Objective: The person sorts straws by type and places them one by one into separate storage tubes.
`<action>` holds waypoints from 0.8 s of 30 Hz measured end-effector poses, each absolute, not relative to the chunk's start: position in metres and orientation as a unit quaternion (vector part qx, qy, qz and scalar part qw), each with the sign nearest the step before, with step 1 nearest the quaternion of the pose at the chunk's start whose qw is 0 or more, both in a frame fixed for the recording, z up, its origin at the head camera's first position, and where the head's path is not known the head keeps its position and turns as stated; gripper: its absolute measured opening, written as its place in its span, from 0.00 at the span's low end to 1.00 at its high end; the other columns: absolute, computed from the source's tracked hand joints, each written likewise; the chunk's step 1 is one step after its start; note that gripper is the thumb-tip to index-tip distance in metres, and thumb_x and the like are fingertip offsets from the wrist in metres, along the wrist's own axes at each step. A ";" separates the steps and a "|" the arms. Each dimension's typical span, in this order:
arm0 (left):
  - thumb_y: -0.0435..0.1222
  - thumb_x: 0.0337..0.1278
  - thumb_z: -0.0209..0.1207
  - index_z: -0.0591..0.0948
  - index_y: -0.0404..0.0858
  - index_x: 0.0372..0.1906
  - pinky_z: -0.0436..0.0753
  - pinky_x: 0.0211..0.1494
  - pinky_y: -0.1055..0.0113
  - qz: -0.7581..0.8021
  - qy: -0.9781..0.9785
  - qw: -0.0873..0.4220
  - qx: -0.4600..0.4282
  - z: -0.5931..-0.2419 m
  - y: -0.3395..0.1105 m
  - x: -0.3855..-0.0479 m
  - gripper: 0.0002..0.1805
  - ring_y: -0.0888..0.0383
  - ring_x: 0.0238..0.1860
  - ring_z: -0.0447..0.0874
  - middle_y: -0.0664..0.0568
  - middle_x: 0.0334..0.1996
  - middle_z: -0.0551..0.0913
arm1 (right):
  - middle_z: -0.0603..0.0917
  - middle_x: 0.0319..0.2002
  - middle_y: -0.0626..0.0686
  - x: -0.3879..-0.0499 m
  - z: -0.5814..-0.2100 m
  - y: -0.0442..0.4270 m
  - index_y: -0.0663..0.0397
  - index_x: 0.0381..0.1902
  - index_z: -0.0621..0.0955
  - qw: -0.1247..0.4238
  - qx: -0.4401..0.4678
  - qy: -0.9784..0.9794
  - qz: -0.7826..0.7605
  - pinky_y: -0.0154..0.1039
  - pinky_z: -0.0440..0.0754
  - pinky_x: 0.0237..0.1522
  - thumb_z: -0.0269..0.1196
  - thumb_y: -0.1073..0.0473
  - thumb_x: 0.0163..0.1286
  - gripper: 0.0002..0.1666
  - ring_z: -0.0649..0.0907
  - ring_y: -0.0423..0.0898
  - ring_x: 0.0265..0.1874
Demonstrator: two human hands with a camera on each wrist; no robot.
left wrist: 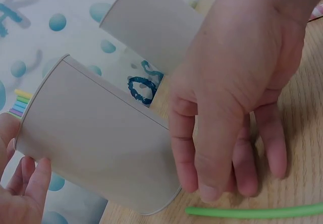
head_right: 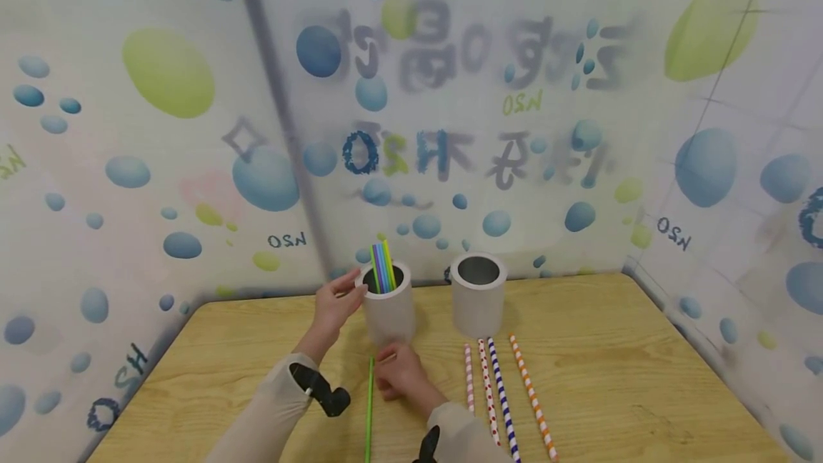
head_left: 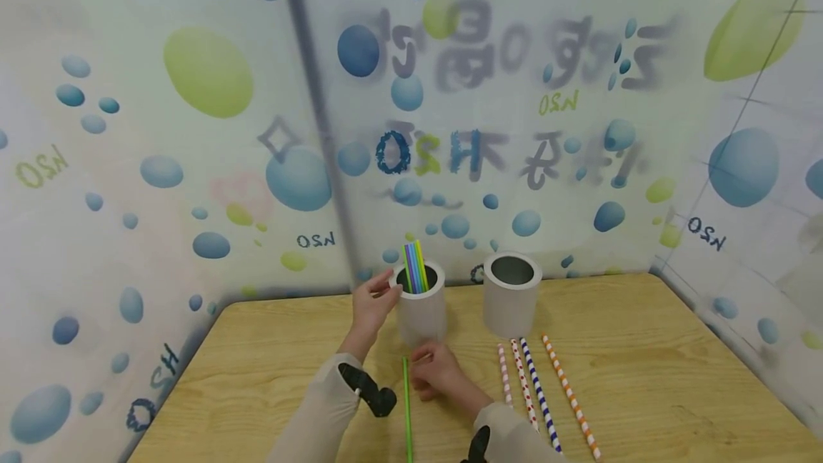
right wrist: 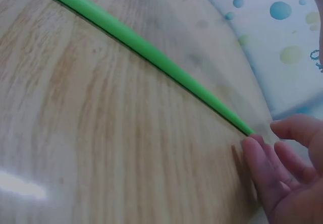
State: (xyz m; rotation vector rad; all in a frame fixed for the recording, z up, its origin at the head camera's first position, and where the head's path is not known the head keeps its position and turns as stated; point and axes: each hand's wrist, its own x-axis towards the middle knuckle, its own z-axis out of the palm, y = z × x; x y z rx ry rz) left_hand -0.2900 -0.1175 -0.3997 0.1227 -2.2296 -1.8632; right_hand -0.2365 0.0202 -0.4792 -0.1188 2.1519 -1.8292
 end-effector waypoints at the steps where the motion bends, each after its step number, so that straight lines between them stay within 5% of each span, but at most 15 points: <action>1: 0.32 0.50 0.62 0.78 0.37 0.54 0.78 0.41 0.68 -0.636 -0.762 0.115 0.043 -0.400 -0.118 -0.290 0.22 0.53 0.42 0.72 0.42 0.41 0.75 | 0.77 0.23 0.53 -0.235 -0.480 0.019 0.66 0.39 0.75 0.155 -0.038 0.750 -0.642 0.39 0.79 0.18 0.60 0.70 0.55 0.12 0.78 0.44 0.19; 15: 0.33 0.51 0.62 0.78 0.38 0.54 0.78 0.38 0.68 -0.639 -0.760 0.111 0.047 -0.399 -0.119 -0.290 0.22 0.52 0.41 0.72 0.42 0.41 0.75 | 0.76 0.17 0.50 -0.229 -0.486 0.008 0.63 0.34 0.76 0.075 -0.034 0.805 -0.588 0.35 0.75 0.13 0.67 0.65 0.49 0.15 0.74 0.40 0.12; 24: 0.33 0.52 0.62 0.77 0.37 0.55 0.78 0.39 0.67 -0.636 -0.763 0.107 0.044 -0.398 -0.118 -0.289 0.22 0.52 0.42 0.71 0.43 0.42 0.74 | 0.75 0.21 0.51 -0.229 -0.481 0.000 0.60 0.33 0.78 0.071 0.008 0.842 -0.535 0.33 0.74 0.12 0.71 0.62 0.48 0.16 0.74 0.41 0.11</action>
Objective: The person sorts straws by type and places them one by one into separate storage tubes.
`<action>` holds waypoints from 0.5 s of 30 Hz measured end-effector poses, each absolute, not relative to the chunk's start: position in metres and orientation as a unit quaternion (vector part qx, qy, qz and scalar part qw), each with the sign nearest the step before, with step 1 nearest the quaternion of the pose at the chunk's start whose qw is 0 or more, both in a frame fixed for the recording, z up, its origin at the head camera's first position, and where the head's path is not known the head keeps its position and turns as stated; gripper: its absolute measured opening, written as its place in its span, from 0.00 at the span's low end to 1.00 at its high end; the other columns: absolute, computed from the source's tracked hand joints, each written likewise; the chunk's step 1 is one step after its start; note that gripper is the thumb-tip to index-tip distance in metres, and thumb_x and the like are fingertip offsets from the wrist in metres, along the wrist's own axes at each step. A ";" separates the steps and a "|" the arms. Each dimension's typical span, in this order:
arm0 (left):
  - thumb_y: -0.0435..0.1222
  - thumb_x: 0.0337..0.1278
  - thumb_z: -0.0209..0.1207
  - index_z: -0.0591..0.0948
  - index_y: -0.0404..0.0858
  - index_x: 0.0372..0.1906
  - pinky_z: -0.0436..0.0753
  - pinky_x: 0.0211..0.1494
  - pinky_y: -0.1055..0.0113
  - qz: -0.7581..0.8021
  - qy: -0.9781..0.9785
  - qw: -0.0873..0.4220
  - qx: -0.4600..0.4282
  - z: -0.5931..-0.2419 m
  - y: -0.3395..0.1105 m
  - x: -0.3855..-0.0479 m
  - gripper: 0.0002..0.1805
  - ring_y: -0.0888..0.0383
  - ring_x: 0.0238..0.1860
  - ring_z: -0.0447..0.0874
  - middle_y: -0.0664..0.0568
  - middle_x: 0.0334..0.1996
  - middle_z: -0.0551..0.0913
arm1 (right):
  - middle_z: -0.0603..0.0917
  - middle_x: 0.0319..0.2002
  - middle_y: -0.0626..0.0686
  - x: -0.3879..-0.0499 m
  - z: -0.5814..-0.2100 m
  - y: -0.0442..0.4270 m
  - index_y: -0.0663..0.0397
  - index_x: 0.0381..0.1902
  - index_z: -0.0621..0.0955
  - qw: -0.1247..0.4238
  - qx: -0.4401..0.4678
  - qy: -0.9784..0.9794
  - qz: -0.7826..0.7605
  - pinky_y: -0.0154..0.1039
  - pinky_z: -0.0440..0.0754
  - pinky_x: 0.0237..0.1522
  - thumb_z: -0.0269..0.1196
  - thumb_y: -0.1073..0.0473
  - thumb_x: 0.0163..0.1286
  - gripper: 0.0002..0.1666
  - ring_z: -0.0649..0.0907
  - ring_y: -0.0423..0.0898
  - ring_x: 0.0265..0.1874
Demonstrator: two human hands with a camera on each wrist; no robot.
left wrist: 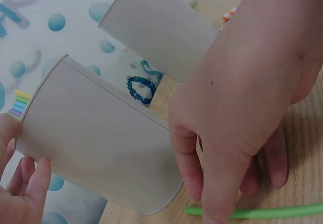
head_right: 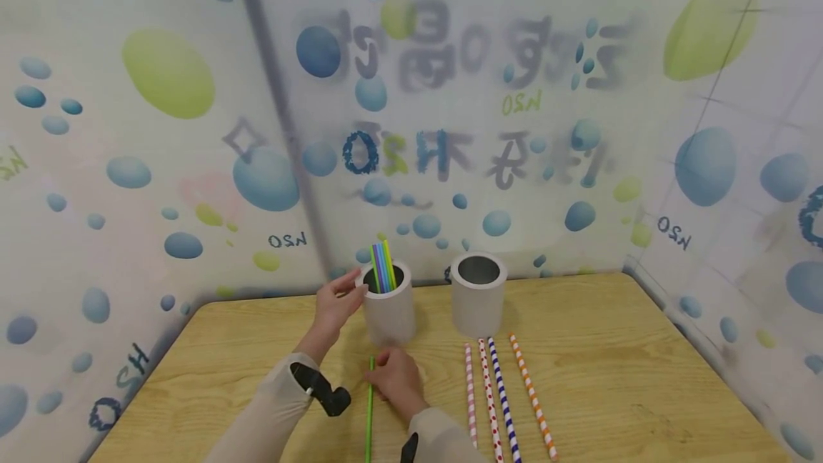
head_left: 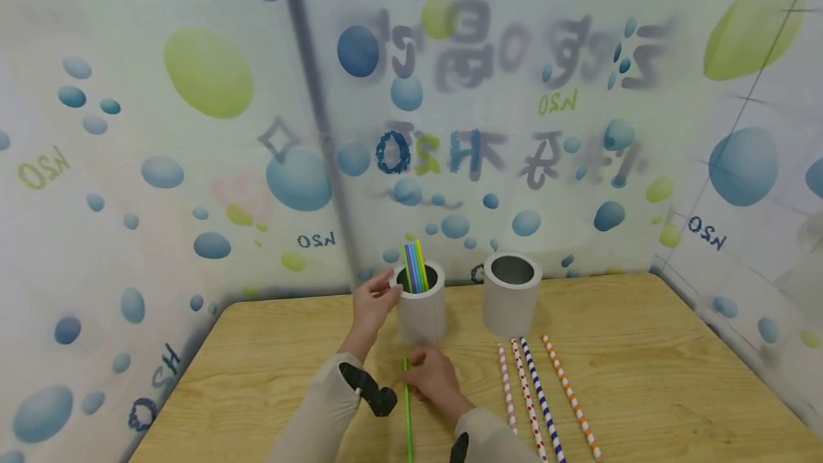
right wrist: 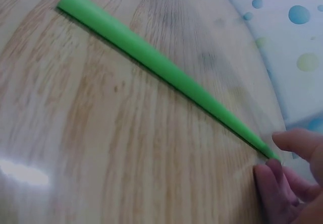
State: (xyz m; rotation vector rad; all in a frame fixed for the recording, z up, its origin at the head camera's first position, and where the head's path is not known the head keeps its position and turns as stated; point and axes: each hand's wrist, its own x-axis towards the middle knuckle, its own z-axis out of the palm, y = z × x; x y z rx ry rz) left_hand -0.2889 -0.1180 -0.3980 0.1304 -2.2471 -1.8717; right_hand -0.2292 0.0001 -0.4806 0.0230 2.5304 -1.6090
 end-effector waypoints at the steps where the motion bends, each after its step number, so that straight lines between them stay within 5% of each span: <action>1: 0.33 0.52 0.62 0.77 0.37 0.55 0.78 0.40 0.67 -0.636 -0.763 0.106 0.044 -0.398 -0.118 -0.289 0.22 0.52 0.43 0.71 0.43 0.42 0.74 | 0.75 0.21 0.51 -0.229 -0.480 -0.001 0.60 0.33 0.78 0.070 0.009 0.843 -0.533 0.33 0.74 0.12 0.71 0.62 0.48 0.16 0.74 0.41 0.11; 15: 0.33 0.52 0.62 0.77 0.38 0.55 0.78 0.39 0.67 -0.636 -0.763 0.104 0.049 -0.397 -0.118 -0.289 0.22 0.52 0.42 0.71 0.42 0.43 0.75 | 0.74 0.23 0.51 -0.228 -0.479 -0.005 0.58 0.32 0.77 0.057 0.018 0.860 -0.507 0.32 0.73 0.12 0.73 0.64 0.44 0.18 0.73 0.40 0.09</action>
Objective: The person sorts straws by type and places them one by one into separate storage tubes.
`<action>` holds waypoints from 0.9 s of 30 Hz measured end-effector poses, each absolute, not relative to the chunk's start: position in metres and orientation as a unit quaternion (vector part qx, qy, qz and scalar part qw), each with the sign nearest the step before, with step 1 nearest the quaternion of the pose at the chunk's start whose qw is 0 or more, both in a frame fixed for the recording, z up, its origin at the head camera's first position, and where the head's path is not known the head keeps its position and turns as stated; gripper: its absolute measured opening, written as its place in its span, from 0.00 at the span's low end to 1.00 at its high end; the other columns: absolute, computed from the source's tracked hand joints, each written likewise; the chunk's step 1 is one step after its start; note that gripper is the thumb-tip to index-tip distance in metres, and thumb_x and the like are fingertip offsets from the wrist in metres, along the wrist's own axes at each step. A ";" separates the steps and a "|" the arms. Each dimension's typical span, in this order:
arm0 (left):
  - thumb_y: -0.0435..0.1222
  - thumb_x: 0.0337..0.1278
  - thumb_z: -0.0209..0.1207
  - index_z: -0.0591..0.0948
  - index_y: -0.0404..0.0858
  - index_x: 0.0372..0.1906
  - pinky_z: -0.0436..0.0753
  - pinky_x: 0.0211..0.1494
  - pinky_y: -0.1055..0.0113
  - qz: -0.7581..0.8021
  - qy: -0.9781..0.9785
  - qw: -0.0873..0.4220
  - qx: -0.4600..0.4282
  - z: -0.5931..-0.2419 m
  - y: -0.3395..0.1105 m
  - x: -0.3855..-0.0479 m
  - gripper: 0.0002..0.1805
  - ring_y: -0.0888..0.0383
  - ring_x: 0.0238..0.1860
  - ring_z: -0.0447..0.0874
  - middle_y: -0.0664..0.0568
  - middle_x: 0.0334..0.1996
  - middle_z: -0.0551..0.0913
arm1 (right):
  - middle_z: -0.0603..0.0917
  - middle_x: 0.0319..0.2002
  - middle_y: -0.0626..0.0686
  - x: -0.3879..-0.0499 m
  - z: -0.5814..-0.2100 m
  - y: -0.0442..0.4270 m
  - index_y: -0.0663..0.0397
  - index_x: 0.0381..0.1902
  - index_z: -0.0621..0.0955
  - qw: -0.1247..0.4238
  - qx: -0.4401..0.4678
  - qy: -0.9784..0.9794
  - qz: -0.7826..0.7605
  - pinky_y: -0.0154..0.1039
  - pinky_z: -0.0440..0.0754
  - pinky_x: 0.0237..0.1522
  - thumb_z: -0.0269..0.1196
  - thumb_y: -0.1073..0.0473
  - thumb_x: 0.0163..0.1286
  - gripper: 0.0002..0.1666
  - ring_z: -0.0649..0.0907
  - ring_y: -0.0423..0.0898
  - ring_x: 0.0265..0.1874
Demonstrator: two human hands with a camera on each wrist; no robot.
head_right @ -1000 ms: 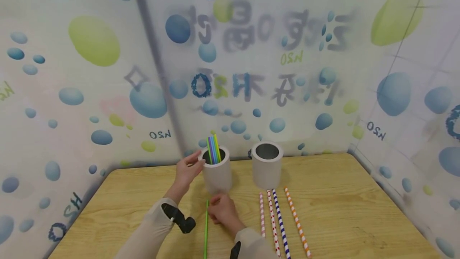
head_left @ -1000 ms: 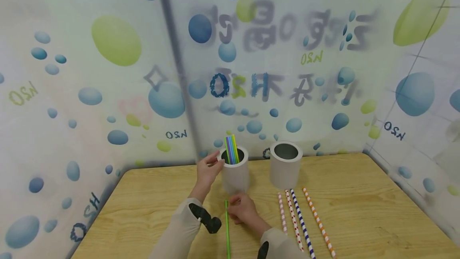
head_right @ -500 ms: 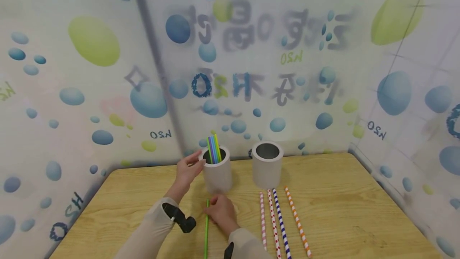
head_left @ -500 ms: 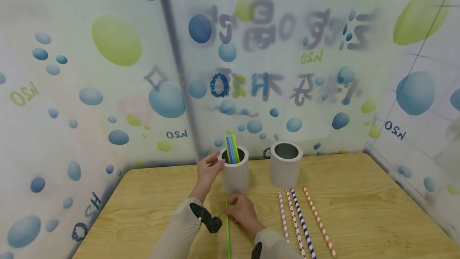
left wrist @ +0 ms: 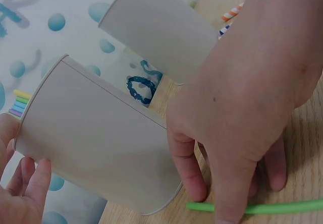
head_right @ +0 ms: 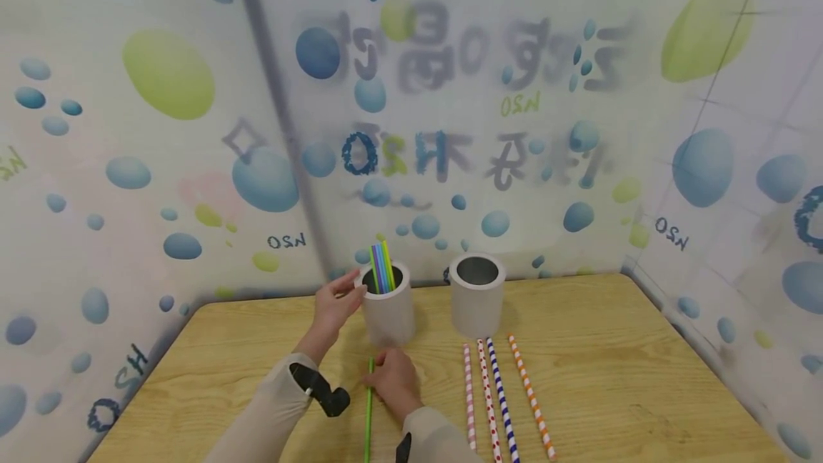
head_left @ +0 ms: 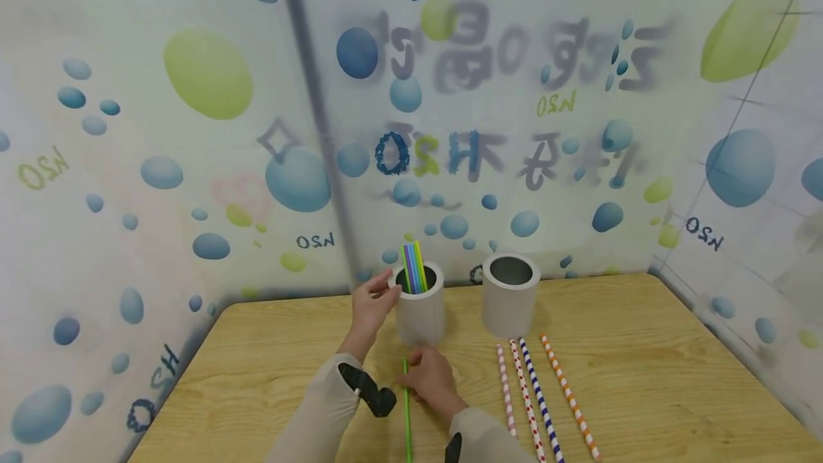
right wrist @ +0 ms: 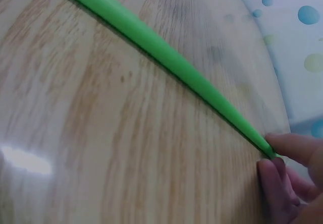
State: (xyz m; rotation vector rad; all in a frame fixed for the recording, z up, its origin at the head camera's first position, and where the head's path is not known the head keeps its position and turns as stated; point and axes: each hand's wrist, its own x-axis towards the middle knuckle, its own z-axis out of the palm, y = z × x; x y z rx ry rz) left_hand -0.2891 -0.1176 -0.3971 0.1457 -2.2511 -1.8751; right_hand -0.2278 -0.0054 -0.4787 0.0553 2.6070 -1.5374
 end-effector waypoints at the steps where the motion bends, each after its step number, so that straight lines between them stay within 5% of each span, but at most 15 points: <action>1: 0.33 0.52 0.62 0.77 0.38 0.55 0.78 0.40 0.67 -0.636 -0.763 0.105 0.049 -0.397 -0.117 -0.289 0.22 0.52 0.42 0.71 0.41 0.43 0.75 | 0.74 0.23 0.51 -0.228 -0.479 -0.005 0.58 0.32 0.77 0.055 0.017 0.861 -0.505 0.32 0.73 0.12 0.73 0.65 0.44 0.18 0.73 0.40 0.09; 27: 0.32 0.51 0.62 0.78 0.36 0.54 0.78 0.39 0.69 -0.641 -0.757 0.116 0.045 -0.398 -0.116 -0.287 0.22 0.53 0.41 0.71 0.39 0.43 0.75 | 0.72 0.21 0.53 -0.223 -0.474 -0.003 0.66 0.23 0.75 0.042 -0.048 0.850 -0.523 0.31 0.75 0.11 0.64 0.75 0.44 0.08 0.75 0.40 0.10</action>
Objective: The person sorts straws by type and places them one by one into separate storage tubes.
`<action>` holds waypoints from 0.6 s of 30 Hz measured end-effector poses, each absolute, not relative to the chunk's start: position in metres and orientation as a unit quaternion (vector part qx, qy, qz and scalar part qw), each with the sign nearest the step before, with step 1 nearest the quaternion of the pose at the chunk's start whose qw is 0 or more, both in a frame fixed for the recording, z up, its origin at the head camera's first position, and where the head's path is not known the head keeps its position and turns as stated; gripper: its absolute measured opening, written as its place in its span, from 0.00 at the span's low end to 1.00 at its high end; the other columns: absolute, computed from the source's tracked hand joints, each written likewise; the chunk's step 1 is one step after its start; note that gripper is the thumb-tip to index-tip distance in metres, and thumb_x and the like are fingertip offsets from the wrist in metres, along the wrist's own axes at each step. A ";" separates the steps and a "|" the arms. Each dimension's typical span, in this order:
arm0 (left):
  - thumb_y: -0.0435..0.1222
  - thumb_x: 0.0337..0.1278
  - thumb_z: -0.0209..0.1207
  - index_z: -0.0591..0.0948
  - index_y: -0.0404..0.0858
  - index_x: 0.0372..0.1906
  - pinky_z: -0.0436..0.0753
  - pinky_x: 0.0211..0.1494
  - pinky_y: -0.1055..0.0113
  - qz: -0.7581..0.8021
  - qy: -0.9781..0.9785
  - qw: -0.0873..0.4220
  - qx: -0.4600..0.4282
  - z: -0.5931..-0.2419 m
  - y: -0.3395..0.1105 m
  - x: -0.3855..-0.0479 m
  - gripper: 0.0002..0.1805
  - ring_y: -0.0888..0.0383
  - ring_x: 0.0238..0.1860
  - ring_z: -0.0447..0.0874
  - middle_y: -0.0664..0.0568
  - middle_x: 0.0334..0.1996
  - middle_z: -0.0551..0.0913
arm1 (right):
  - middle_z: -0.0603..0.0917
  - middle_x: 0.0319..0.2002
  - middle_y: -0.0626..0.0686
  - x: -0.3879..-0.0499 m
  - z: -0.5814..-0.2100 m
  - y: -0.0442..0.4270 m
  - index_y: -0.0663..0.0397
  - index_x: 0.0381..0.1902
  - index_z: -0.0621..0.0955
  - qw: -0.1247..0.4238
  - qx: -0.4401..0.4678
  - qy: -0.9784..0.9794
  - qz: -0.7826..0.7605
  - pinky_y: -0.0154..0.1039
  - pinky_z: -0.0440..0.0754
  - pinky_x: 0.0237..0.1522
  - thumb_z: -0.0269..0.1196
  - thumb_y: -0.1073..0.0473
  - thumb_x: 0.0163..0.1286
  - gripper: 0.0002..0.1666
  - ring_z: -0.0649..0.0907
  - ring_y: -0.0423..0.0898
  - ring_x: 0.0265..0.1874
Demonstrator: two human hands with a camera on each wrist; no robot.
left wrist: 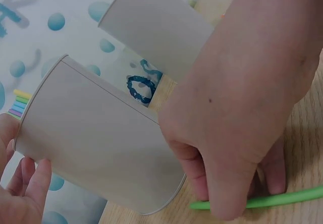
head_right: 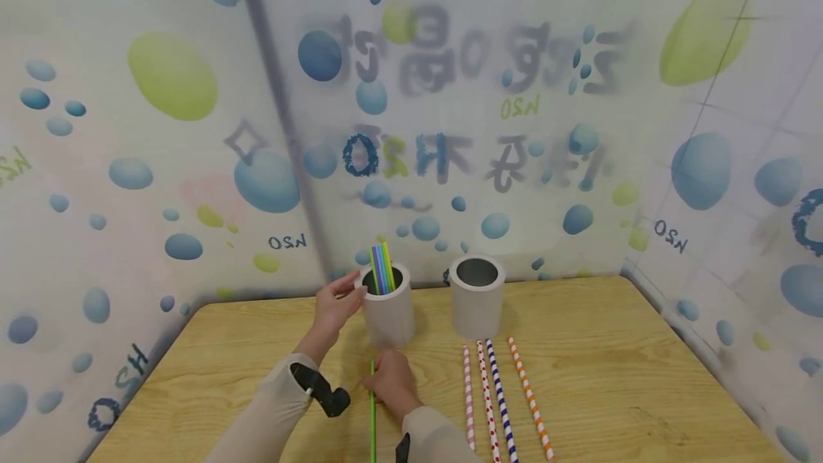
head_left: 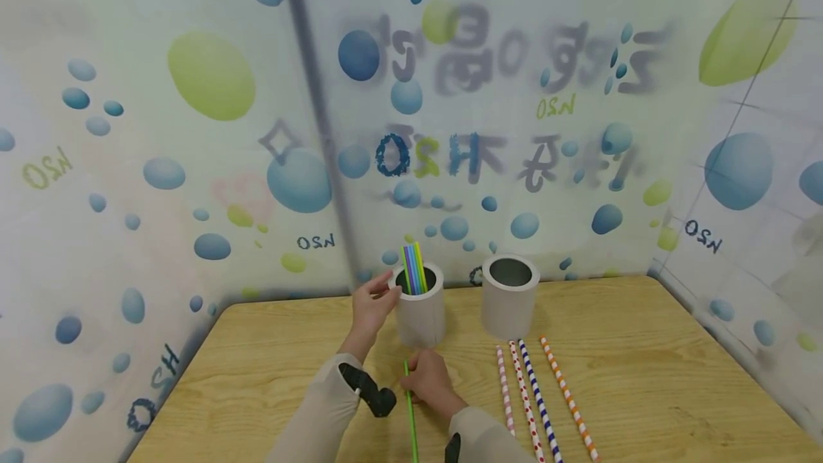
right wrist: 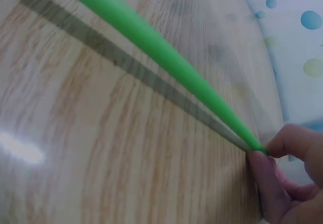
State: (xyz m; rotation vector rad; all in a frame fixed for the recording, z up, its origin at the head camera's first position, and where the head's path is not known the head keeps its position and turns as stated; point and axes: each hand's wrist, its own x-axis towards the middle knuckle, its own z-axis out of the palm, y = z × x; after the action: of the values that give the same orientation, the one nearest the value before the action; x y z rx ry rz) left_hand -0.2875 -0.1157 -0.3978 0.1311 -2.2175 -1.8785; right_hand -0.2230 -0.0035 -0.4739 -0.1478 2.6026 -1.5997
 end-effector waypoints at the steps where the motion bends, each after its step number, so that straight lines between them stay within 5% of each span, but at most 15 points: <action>1: 0.32 0.51 0.62 0.78 0.36 0.54 0.78 0.38 0.69 -0.643 -0.755 0.116 0.045 -0.398 -0.116 -0.287 0.22 0.53 0.41 0.72 0.39 0.42 0.75 | 0.72 0.20 0.52 -0.224 -0.474 -0.004 0.65 0.22 0.76 0.042 -0.049 0.852 -0.520 0.31 0.75 0.11 0.64 0.75 0.44 0.07 0.75 0.39 0.09; 7: 0.32 0.51 0.61 0.77 0.37 0.55 0.78 0.38 0.69 -0.651 -0.750 0.109 0.047 -0.398 -0.116 -0.287 0.22 0.54 0.39 0.72 0.42 0.41 0.74 | 0.74 0.13 0.50 -0.226 -0.477 -0.003 0.62 0.15 0.76 0.049 -0.053 0.852 -0.519 0.31 0.74 0.10 0.62 0.74 0.44 0.07 0.73 0.37 0.07; 18: 0.32 0.51 0.62 0.77 0.37 0.55 0.79 0.38 0.69 -0.648 -0.751 0.113 0.047 -0.400 -0.117 -0.289 0.22 0.54 0.39 0.72 0.43 0.40 0.74 | 0.75 0.19 0.51 -0.230 -0.478 0.001 0.65 0.27 0.78 0.095 -0.031 0.835 -0.542 0.34 0.77 0.14 0.64 0.70 0.49 0.06 0.75 0.40 0.13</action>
State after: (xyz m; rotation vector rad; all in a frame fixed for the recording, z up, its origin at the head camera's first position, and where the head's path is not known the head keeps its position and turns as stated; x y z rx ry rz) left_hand -0.2888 -0.1170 -0.4003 0.1383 -2.2044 -1.9016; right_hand -0.2303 0.0011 -0.4781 -0.0927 2.4749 -1.6064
